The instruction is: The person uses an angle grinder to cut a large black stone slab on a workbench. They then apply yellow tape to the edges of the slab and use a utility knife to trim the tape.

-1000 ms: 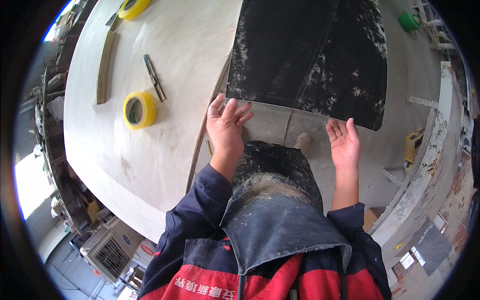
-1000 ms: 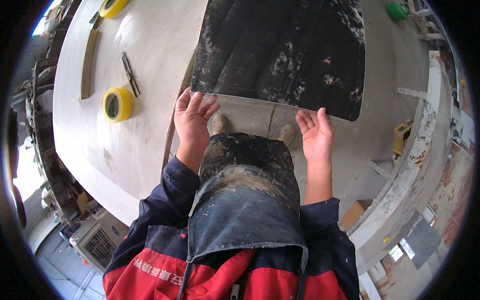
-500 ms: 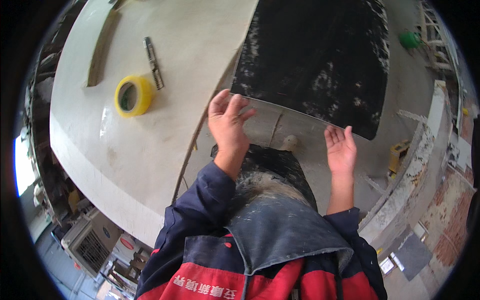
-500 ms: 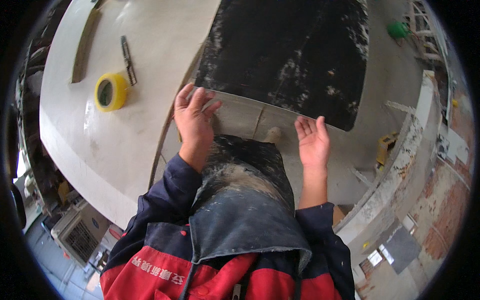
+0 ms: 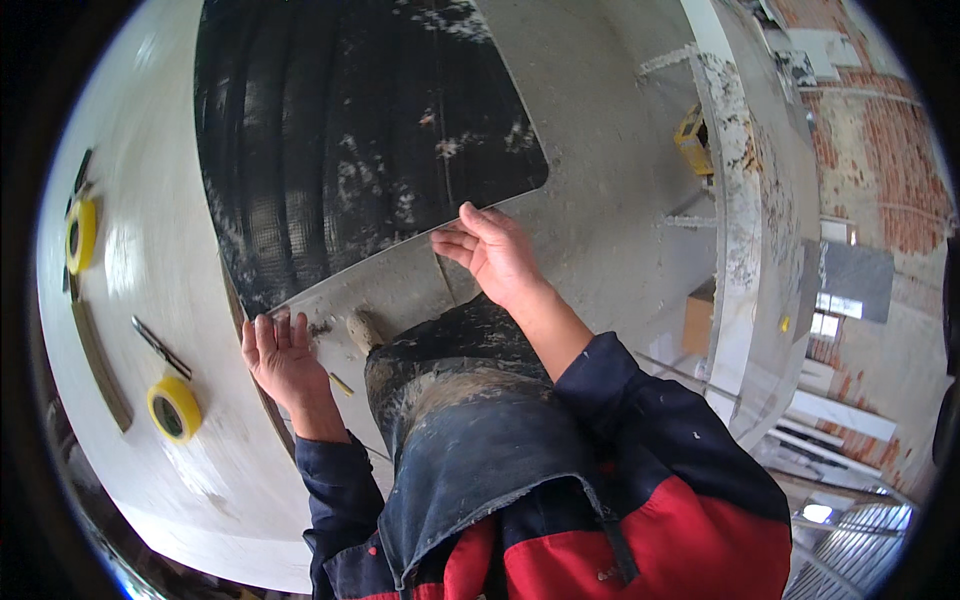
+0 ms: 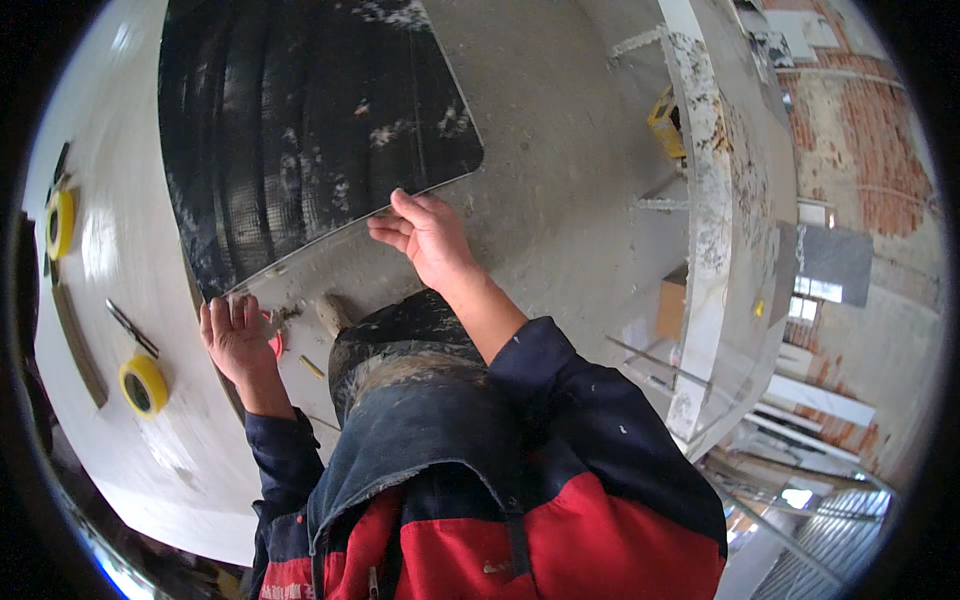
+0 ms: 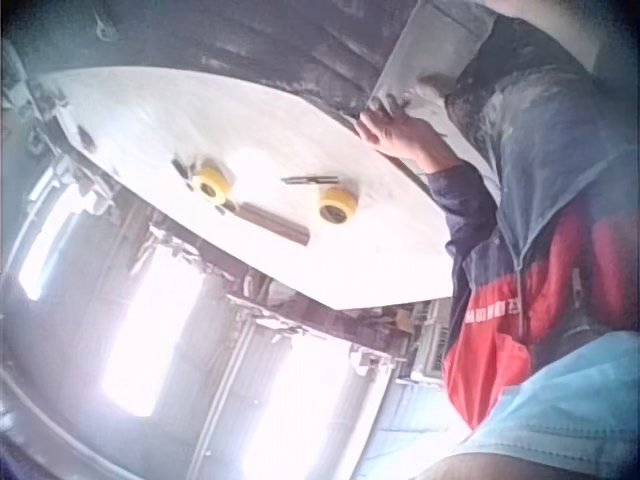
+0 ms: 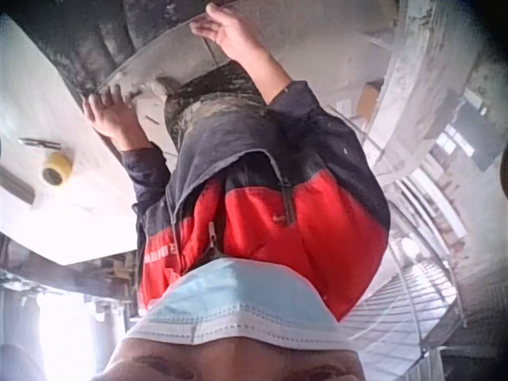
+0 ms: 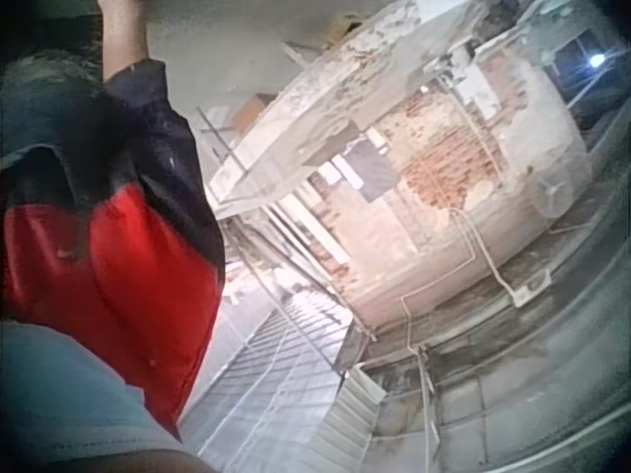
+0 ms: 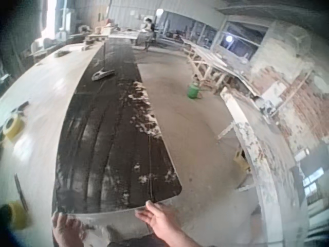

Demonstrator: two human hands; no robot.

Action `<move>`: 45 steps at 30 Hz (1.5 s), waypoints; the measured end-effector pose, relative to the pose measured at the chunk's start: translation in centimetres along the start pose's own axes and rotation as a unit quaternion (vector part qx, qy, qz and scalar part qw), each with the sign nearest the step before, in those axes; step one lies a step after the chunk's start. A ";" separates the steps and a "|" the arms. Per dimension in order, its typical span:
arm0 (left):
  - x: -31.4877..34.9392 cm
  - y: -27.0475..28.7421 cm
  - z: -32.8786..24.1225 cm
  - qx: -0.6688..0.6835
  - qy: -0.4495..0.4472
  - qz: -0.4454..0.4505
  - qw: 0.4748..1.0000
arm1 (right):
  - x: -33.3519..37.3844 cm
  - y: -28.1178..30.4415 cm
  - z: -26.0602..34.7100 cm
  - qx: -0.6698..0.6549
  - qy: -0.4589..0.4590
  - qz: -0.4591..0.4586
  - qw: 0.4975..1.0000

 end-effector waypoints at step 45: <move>-2.7 1.5 -2.9 -0.091 0.085 0.094 0.988 | -1.3 0.4 -1.9 -0.034 0.040 0.040 0.998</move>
Point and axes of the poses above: each hand's wrist, its own x-axis away from the middle knuckle, its own y-axis out of the back of the hand, z = x × y, the point moved 5 cm from there along -x, towards the middle knuckle, and after that the axes turned 3 degrees about -y, right-handed, at the moved point
